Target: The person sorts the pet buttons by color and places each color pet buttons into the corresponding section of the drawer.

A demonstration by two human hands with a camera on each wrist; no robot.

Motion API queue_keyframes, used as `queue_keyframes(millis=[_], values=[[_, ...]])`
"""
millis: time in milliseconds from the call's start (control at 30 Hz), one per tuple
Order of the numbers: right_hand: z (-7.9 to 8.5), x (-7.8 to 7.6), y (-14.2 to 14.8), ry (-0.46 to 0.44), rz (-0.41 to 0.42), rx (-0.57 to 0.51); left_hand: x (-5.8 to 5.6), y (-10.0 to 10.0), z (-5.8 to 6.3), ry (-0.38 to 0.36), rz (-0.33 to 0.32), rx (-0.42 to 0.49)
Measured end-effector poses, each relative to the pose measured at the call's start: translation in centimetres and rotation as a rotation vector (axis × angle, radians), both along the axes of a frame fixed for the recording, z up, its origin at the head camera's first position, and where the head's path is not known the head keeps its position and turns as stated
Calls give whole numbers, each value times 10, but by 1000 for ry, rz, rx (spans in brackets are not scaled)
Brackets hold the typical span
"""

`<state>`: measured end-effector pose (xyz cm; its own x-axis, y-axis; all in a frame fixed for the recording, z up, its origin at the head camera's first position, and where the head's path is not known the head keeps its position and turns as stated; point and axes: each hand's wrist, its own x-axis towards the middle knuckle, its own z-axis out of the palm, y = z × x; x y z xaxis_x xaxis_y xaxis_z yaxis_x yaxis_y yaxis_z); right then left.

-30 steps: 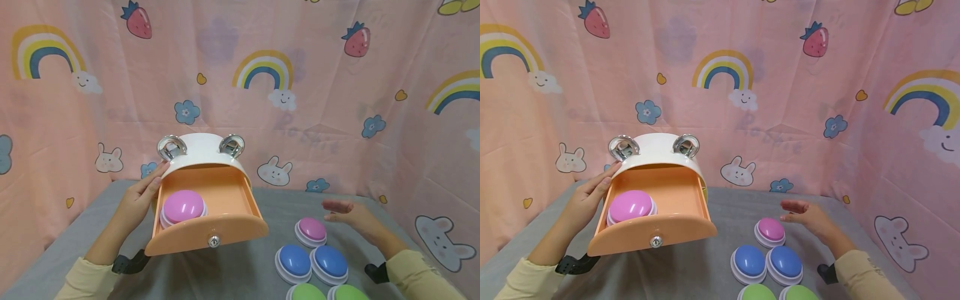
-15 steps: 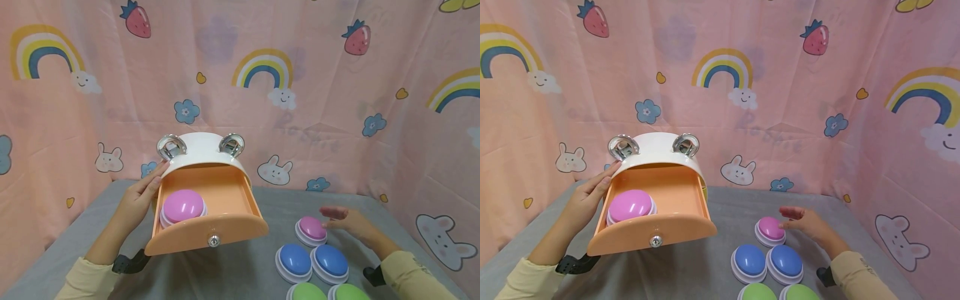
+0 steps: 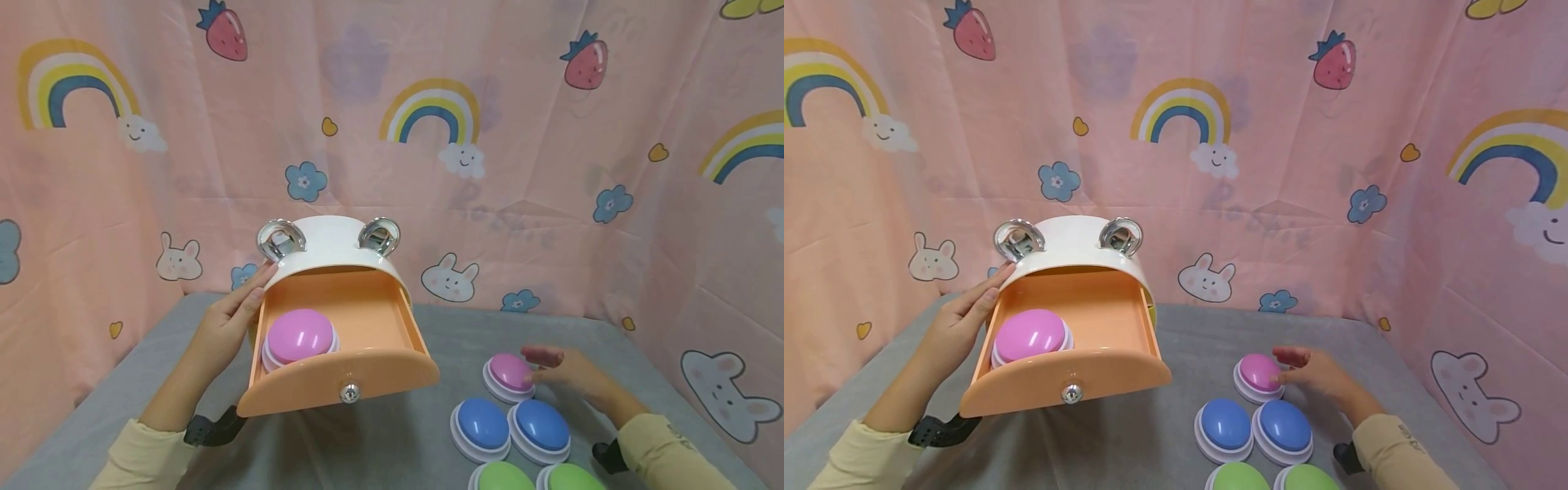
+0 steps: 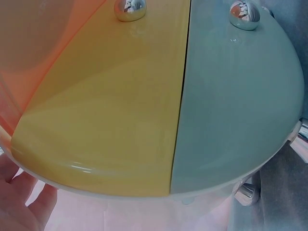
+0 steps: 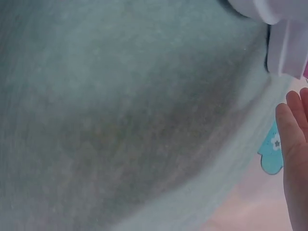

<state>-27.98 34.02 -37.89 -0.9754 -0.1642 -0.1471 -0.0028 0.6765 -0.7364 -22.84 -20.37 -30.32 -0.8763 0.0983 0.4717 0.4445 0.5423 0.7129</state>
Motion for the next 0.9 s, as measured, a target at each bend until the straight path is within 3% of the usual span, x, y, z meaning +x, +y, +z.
queue_keyframes(millis=[900], values=[[-14,0,-11,-34,33,18,-1,0,-2,3,9,-1]])
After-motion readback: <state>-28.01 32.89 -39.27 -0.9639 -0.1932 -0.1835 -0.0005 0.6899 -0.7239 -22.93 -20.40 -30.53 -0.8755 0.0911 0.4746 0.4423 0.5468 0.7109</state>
